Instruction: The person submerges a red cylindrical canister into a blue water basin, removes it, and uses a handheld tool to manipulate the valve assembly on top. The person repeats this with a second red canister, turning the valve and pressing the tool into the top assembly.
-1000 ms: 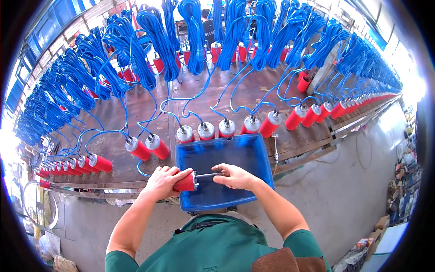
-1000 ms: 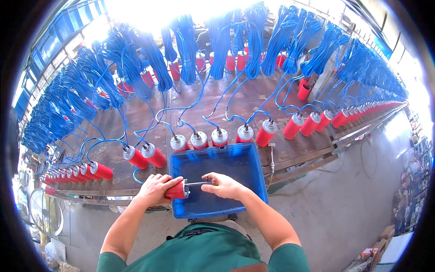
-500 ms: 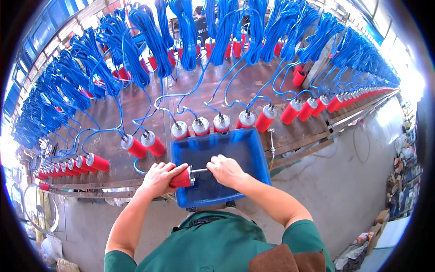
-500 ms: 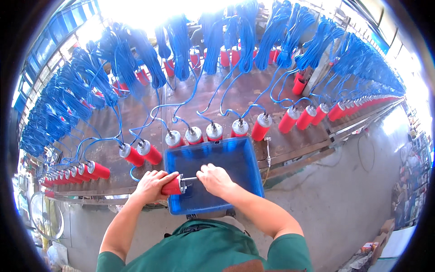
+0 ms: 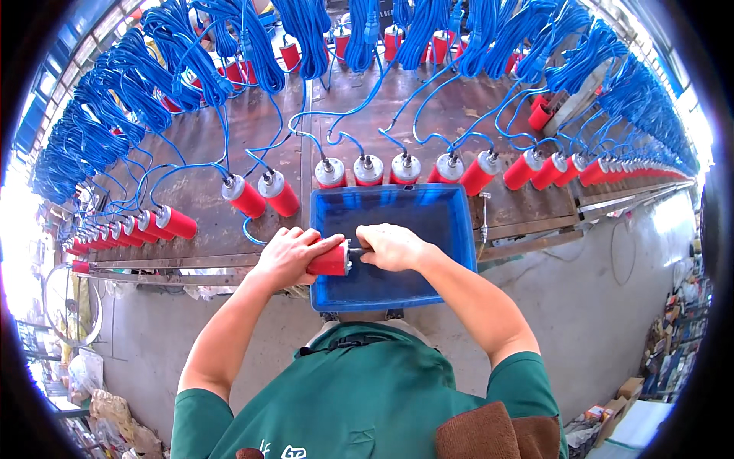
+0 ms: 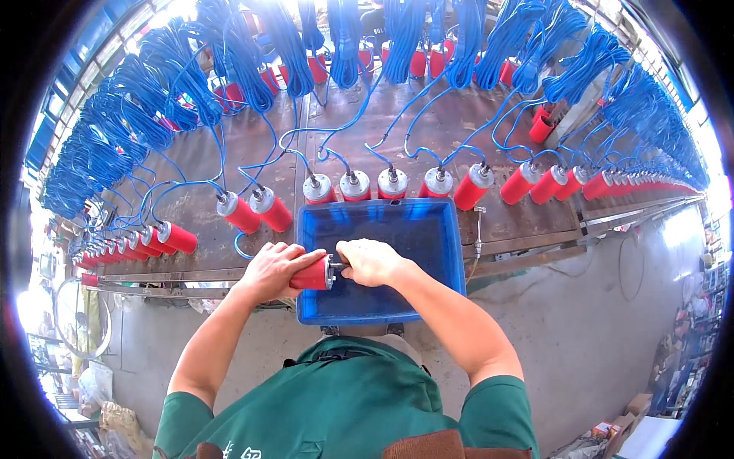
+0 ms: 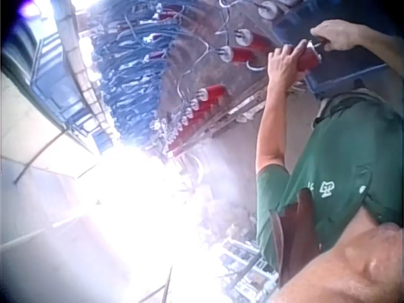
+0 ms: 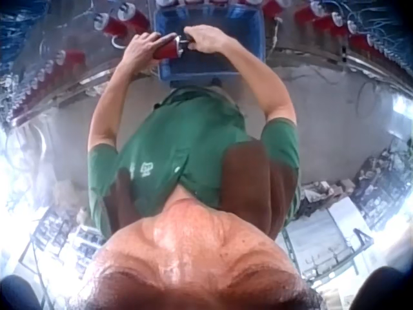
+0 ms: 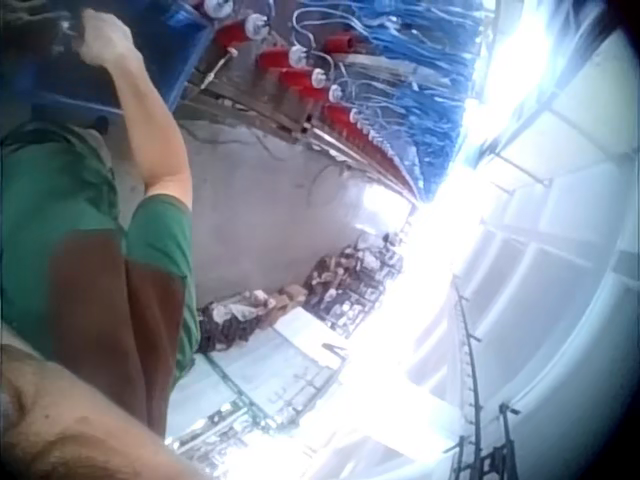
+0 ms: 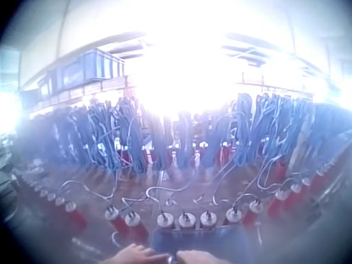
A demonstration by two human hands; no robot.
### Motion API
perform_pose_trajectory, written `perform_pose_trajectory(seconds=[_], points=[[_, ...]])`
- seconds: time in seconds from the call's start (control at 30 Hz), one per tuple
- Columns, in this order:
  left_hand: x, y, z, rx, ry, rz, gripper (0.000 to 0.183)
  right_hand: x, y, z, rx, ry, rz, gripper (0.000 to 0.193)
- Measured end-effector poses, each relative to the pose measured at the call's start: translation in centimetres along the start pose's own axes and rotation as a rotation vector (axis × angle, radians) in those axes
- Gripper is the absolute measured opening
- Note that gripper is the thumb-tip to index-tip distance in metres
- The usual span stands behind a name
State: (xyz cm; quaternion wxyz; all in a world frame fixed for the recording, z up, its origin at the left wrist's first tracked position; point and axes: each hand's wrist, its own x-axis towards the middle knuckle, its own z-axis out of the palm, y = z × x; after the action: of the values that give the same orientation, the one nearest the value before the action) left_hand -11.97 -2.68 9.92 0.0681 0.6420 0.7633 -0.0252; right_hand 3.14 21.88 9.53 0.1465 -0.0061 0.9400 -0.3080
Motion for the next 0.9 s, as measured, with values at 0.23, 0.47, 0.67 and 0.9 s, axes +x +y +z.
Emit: perform_pose_trajectory(seconds=[0.23,0.47,0.67,0.9], points=[[0.2,0.1,0.1,0.01,0.027,0.023,0.108,1.0,0.4,-0.3,0.009,-0.197,0.072,0.041],[0.1,0.1,0.0,0.004,0.018,0.012,0.106,0.1,-0.9,-0.9,-0.012,-0.184,0.136,0.045],[0.2,0.2,0.0,-0.011,0.029,0.024,0.105,0.5,-0.1,-1.1,0.08,-0.261,0.123,0.041],[0.2,0.2,-0.1,0.001,0.014,0.019,0.106,-0.4,-0.1,-0.1,-0.115,-0.072,0.056,0.037]])
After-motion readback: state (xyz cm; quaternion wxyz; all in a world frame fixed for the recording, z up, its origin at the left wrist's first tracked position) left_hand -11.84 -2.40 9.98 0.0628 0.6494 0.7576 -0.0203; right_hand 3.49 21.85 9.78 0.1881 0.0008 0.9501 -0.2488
